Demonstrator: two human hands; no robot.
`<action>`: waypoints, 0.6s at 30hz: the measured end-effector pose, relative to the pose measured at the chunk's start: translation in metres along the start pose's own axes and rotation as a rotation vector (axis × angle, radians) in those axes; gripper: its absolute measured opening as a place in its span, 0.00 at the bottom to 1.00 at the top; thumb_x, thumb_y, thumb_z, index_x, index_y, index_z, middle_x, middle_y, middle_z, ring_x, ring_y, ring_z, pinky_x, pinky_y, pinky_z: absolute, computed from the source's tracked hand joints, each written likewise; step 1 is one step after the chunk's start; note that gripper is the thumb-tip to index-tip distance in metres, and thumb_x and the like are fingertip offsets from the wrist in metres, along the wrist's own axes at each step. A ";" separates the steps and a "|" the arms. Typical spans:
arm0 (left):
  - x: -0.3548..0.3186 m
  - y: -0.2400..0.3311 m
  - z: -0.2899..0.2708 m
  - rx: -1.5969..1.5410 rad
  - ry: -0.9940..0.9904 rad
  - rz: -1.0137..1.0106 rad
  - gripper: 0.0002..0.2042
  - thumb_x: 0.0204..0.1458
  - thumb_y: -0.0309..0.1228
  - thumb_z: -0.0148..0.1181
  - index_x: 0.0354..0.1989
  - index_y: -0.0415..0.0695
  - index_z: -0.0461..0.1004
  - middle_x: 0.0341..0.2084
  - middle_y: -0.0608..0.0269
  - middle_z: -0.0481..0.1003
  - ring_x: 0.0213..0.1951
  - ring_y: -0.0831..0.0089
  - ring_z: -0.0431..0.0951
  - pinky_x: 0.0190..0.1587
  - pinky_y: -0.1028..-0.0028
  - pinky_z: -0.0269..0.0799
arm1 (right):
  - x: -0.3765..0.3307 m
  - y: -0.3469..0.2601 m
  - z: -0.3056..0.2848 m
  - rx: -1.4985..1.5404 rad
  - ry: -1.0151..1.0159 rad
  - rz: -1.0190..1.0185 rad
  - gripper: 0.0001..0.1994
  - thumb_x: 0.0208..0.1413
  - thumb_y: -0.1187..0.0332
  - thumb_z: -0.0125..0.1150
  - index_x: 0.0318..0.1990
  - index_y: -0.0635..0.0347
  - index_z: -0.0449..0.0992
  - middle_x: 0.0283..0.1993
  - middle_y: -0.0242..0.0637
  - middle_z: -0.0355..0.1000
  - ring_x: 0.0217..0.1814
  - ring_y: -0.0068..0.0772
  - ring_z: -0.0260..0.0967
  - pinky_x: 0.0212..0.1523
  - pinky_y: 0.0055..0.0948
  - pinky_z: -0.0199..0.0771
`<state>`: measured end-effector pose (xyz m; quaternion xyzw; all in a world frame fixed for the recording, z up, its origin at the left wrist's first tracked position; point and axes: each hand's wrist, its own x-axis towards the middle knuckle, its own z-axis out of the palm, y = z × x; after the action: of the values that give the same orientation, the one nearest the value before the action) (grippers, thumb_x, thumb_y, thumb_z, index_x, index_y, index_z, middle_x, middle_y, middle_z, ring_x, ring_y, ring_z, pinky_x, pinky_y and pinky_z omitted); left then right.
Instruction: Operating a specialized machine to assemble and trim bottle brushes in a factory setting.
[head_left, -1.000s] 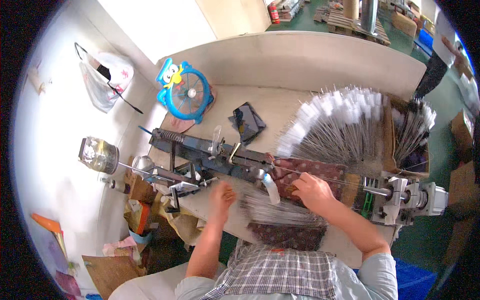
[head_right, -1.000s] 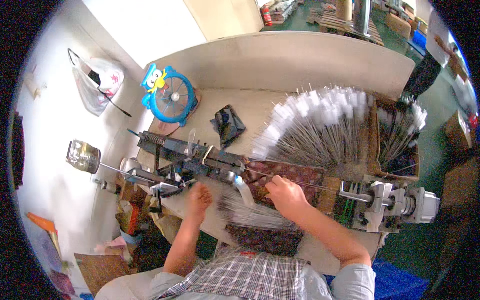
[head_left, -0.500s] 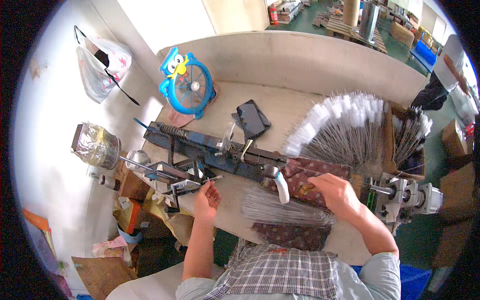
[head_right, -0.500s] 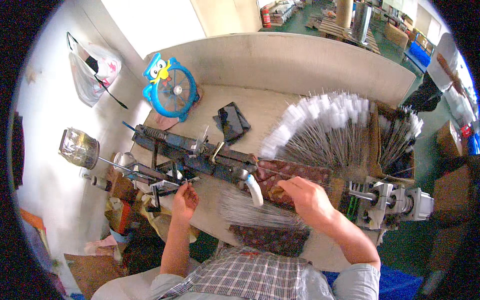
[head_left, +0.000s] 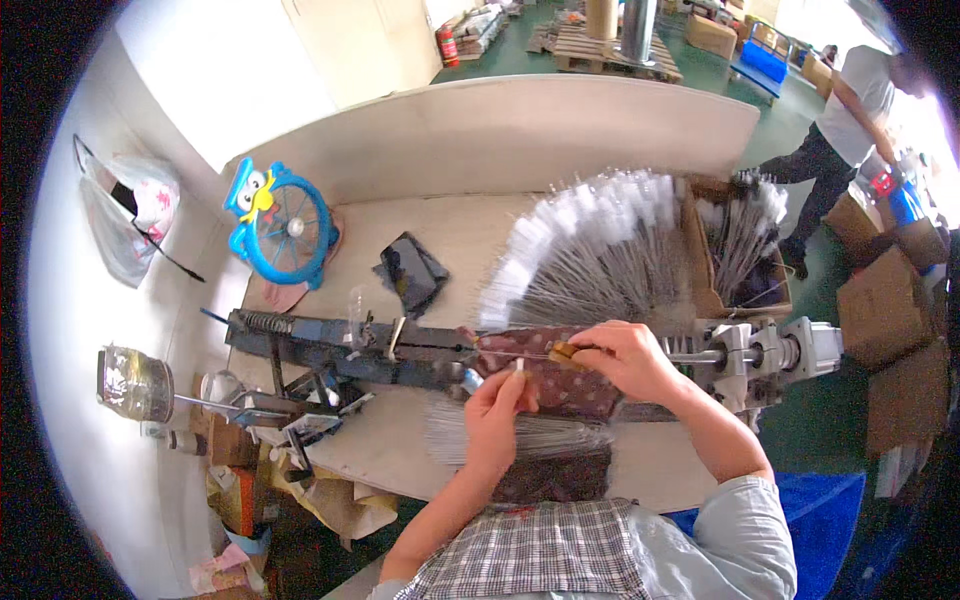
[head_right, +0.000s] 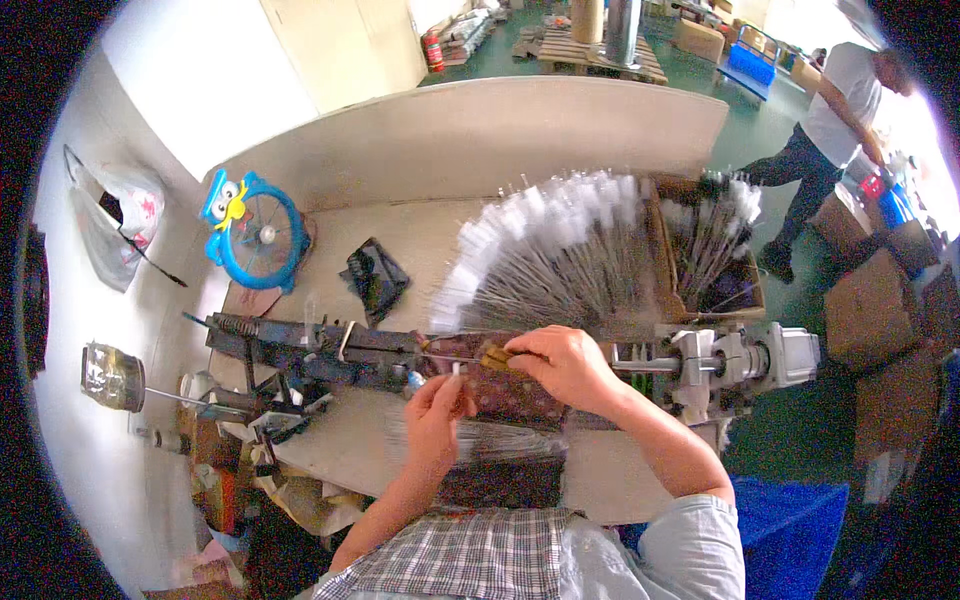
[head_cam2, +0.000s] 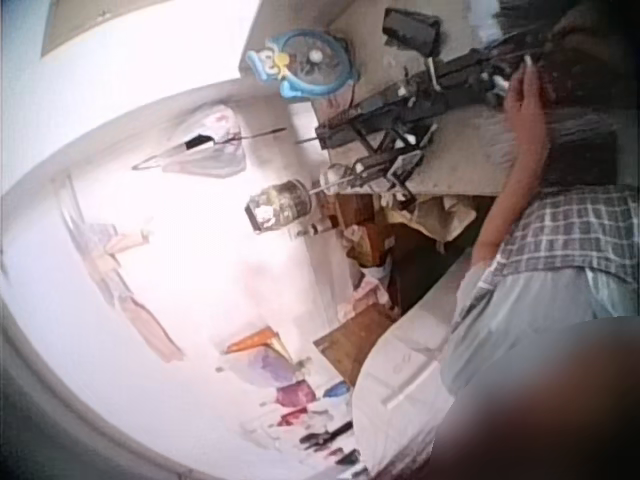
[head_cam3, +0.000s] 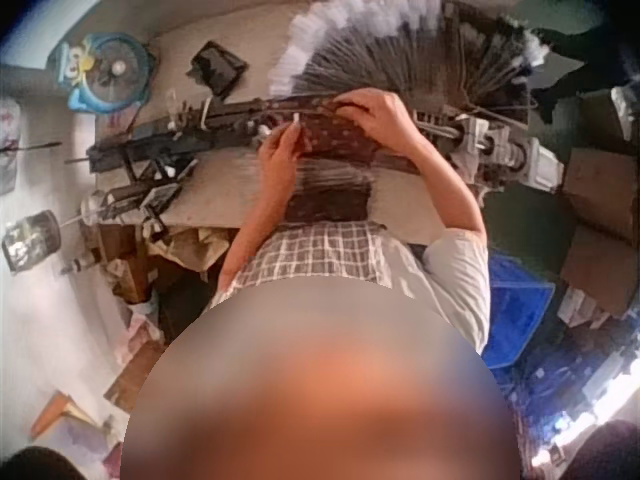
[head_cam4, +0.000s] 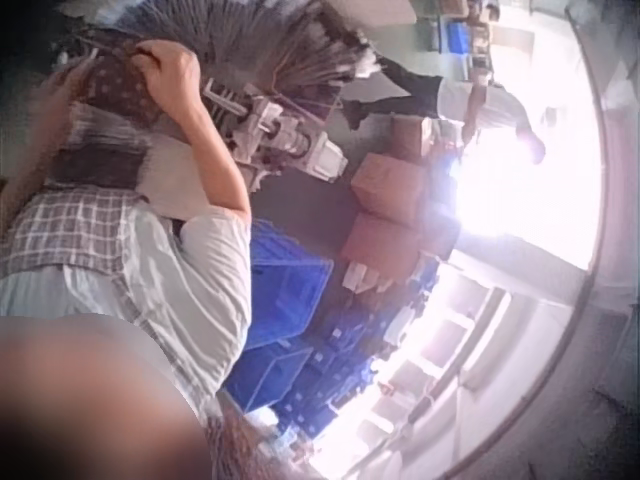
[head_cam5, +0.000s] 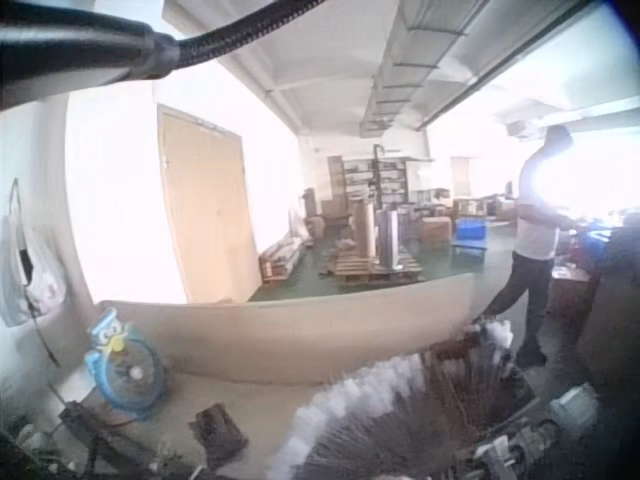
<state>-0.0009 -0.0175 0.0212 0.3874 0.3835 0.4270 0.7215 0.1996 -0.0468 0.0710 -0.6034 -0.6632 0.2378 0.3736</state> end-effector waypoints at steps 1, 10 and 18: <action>0.006 -0.006 0.007 0.002 -0.010 -0.002 0.07 0.55 0.28 0.53 0.34 0.36 0.72 0.24 0.61 0.73 0.25 0.76 0.71 0.29 0.77 0.66 | 0.000 -0.002 -0.001 -0.003 0.008 0.004 0.10 0.46 0.68 0.61 0.36 0.62 0.77 0.34 0.45 0.74 0.36 0.45 0.71 0.39 0.36 0.71; 0.014 -0.019 0.020 -0.018 0.198 0.086 0.07 0.54 0.31 0.55 0.32 0.40 0.73 0.23 0.66 0.73 0.21 0.82 0.68 0.24 0.82 0.62 | -0.002 -0.001 -0.001 -0.121 0.020 -0.238 0.06 0.44 0.69 0.60 0.32 0.57 0.76 0.29 0.37 0.71 0.36 0.40 0.69 0.37 0.36 0.69; 0.013 -0.001 0.010 -0.211 0.209 -0.049 0.07 0.56 0.32 0.53 0.32 0.42 0.71 0.22 0.67 0.72 0.21 0.80 0.69 0.23 0.80 0.64 | 0.044 -0.009 0.055 -0.369 0.035 -0.193 0.06 0.46 0.67 0.53 0.24 0.57 0.73 0.28 0.37 0.70 0.36 0.41 0.68 0.36 0.37 0.70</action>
<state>0.0131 -0.0079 0.0215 0.2534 0.4189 0.4851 0.7246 0.1512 0.0022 0.0538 -0.5992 -0.7437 0.0650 0.2891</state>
